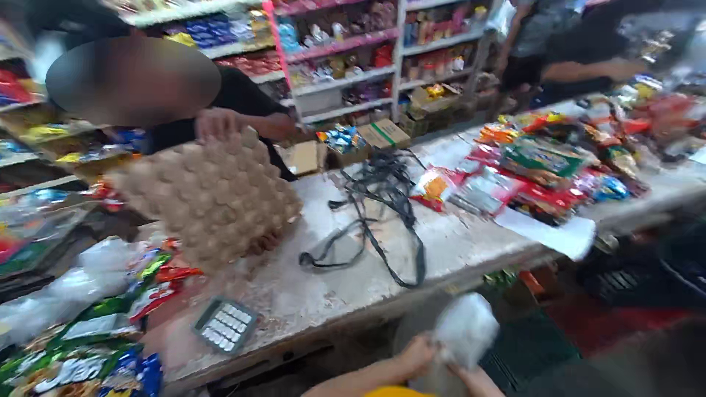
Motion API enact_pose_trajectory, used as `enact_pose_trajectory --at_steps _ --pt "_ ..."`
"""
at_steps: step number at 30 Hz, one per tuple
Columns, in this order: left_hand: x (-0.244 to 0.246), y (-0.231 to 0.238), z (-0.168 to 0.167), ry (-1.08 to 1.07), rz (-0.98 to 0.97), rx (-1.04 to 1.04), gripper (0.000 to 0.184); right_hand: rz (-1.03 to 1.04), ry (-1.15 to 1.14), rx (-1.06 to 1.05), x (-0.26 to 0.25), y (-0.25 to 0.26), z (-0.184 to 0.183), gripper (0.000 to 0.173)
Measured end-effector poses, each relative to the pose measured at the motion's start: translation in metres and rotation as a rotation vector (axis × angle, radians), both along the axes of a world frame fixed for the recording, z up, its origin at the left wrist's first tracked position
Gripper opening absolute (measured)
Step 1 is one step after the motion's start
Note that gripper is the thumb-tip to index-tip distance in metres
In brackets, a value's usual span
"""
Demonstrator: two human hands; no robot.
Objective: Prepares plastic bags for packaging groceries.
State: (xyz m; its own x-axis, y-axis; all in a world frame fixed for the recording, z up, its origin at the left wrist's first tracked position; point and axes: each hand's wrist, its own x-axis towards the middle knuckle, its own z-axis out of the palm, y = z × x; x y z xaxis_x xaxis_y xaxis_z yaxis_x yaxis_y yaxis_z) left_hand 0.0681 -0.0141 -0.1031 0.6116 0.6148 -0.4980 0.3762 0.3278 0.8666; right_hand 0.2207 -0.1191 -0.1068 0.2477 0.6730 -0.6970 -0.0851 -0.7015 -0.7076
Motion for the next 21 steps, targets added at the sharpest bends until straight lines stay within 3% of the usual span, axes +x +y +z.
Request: enact_pose_trajectory --at_steps 3,5,7,11,12,14,16,18,21 --pt "-0.018 0.007 -0.015 0.002 0.425 -0.469 0.033 -0.518 0.351 0.036 0.031 0.01 -0.003 0.028" --pt "-0.058 0.033 -0.035 -0.04 0.536 -0.513 0.036 -0.753 0.443 0.117 0.083 0.002 0.012 0.035" --pt "-0.082 0.052 -0.055 -0.04 0.52 -0.537 0.039 -0.731 0.467 0.124 0.123 -0.009 0.016 0.04" --pt "-0.079 0.051 -0.063 -0.043 0.453 -0.451 0.048 -0.738 0.373 0.142 0.128 -0.002 0.003 0.029" --pt "-0.075 0.048 -0.062 -0.011 0.418 -0.354 0.061 -0.698 0.239 0.171 0.128 0.001 -0.004 0.031" --pt "-0.07 0.042 -0.061 0.108 0.282 -0.125 0.101 -0.413 -0.071 0.159 0.124 0.004 -0.016 0.073" --pt "-0.064 0.033 -0.058 0.263 0.185 0.07 0.119 -0.087 -0.33 0.031 0.112 0.008 -0.014 0.106" --pt "-0.057 0.024 -0.057 0.425 0.134 0.162 0.119 0.178 -0.509 -0.083 0.097 0.013 -0.011 0.109" --pt "-0.051 0.01 -0.057 0.613 0.151 0.21 0.106 0.347 -0.644 -0.116 0.079 0.013 -0.015 0.096"
